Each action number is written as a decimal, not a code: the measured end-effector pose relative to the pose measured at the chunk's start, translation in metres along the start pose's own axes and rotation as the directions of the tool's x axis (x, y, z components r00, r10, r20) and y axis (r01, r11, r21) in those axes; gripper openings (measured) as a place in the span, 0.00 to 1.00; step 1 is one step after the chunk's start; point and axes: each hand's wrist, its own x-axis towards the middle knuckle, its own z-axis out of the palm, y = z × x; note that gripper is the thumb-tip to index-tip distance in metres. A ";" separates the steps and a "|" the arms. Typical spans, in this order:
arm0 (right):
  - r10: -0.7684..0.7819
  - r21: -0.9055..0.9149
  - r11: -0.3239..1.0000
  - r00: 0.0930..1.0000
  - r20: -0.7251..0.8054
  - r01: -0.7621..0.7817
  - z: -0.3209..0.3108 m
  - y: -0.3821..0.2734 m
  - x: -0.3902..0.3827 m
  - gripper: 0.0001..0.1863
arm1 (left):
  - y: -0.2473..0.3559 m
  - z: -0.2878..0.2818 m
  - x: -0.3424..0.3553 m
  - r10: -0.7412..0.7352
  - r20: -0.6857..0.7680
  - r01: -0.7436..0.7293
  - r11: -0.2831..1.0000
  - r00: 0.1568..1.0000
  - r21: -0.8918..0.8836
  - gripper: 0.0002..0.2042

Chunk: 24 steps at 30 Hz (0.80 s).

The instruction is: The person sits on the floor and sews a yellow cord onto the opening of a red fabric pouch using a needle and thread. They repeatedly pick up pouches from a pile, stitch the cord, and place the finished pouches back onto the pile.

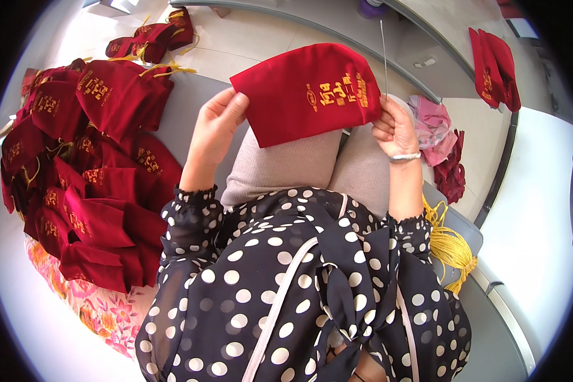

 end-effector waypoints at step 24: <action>-0.418 -0.735 0.400 0.823 0.385 0.547 0.055 0.026 -0.085 0.20 | 0.007 0.025 0.021 -0.115 -0.100 0.047 0.856 0.988 -0.514 0.15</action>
